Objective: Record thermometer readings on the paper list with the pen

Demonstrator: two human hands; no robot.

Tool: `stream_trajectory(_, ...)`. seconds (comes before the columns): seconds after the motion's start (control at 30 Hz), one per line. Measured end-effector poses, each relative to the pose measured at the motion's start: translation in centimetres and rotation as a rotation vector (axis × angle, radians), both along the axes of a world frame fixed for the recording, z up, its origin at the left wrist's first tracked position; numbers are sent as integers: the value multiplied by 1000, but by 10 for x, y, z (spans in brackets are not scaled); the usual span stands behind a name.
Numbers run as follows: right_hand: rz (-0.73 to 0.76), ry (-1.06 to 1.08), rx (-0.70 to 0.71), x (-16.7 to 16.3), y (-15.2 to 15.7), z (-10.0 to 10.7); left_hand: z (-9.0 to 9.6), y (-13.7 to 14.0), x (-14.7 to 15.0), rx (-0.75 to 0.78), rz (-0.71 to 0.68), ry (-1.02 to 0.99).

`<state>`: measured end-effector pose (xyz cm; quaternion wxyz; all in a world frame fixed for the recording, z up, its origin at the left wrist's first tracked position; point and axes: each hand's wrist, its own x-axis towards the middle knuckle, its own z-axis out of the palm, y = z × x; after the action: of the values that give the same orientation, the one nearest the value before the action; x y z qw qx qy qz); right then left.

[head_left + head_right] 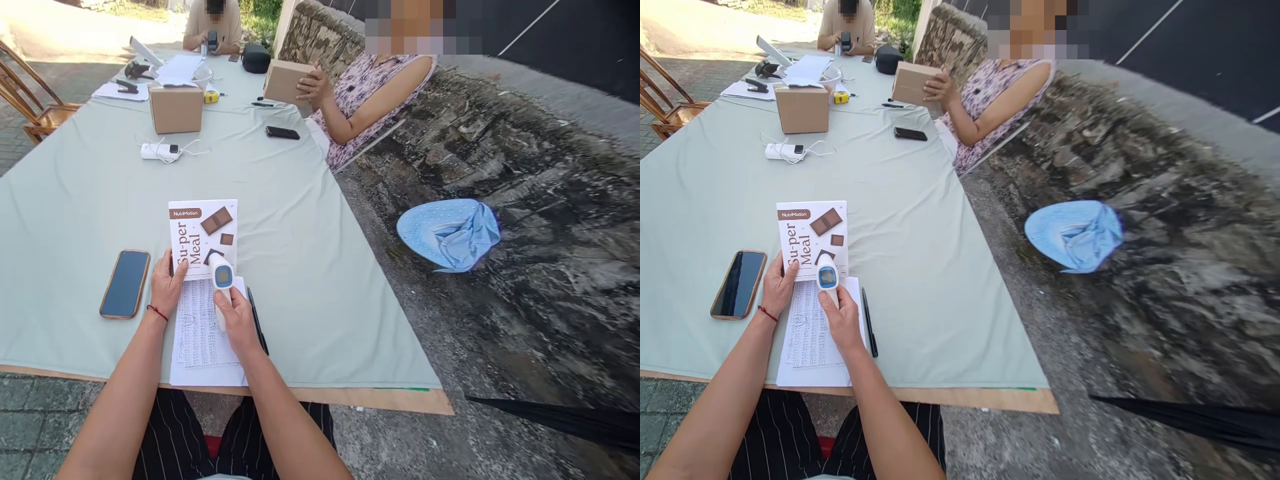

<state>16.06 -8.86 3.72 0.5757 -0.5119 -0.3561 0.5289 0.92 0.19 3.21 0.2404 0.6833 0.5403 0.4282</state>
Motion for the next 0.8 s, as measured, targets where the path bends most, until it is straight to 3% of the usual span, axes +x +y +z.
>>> stream_trajectory(0.27,-24,153,-36,-6,4,-2,-1,0,-1,25,-32,51)
stream_trajectory(0.47,27,274,-56,-3,-3,16,-10,2,-4,49,-55,-4)
stream_trajectory(0.63,-62,212,-68,12,-20,33,-19,5,-7,68,-80,-87)
stream_trajectory(0.8,-149,198,-60,29,-35,51,-11,8,-7,86,-158,-87)
